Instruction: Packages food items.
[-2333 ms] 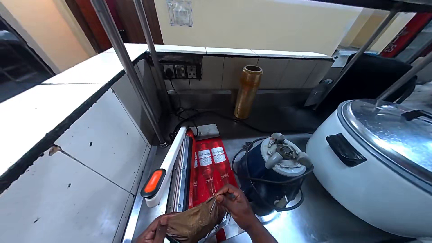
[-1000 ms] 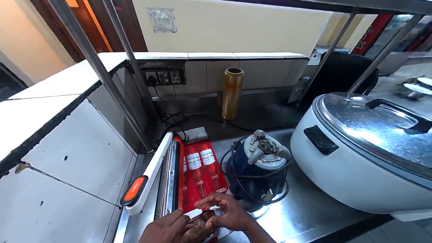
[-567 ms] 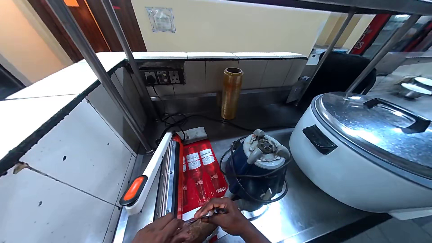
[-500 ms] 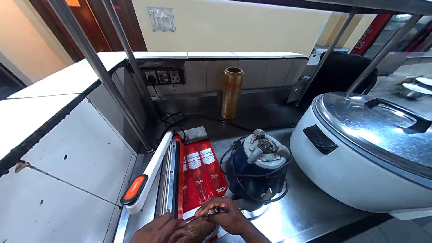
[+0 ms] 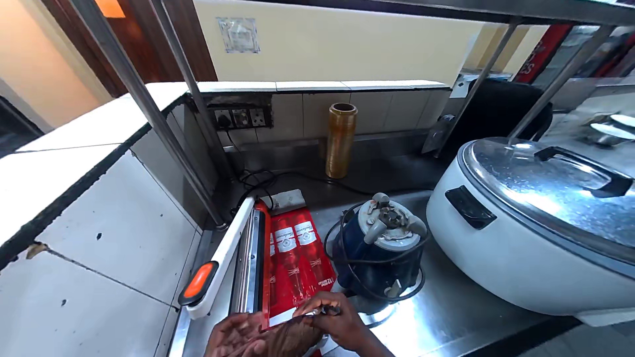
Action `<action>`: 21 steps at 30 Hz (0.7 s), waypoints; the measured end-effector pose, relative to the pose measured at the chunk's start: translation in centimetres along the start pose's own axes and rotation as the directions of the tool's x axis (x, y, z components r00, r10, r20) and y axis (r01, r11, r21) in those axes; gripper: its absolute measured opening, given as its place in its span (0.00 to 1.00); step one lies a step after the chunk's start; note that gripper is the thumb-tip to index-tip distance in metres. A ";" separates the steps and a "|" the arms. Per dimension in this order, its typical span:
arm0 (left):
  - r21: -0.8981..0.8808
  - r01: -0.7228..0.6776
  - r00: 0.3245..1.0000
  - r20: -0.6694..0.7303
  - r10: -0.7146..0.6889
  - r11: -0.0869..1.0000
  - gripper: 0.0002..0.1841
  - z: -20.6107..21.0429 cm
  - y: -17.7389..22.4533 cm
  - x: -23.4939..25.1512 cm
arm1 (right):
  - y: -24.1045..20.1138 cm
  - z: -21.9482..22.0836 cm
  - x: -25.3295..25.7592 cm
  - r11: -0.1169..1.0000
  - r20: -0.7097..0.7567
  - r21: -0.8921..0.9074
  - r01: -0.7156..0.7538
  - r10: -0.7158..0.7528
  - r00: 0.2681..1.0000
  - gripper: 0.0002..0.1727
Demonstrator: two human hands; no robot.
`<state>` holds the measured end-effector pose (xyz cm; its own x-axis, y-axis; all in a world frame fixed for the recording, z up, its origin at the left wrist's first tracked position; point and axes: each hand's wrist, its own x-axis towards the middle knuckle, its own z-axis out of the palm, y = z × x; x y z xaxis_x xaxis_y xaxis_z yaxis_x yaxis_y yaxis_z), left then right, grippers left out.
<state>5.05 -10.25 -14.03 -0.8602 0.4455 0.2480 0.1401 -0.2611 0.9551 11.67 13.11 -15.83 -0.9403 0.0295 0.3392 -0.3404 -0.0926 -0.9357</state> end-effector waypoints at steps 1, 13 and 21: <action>-0.029 0.021 0.999 0.028 -0.021 0.999 0.24 0.0 -0.3 -0.3 | 0.1 0.0 0.0 1.000 -0.006 0.004 0.002 -0.002 1.000 0.07; 0.115 -0.005 0.996 -0.090 0.015 0.993 0.11 1.2 0.1 -0.4 | -0.5 0.0 0.2 0.999 -0.082 0.016 -0.045 0.046 0.996 0.08; 0.080 -0.035 0.986 -0.161 0.048 0.996 0.09 0.4 0.1 0.2 | -1.5 -0.1 1.1 0.981 -0.036 -0.032 -0.192 0.190 0.981 0.09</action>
<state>5.13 -9.84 -13.85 -0.9202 0.2889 0.2643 0.2095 -0.2070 0.9556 11.15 13.33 -14.10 -0.9874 0.0476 0.1511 -0.1540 -0.0649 -0.9859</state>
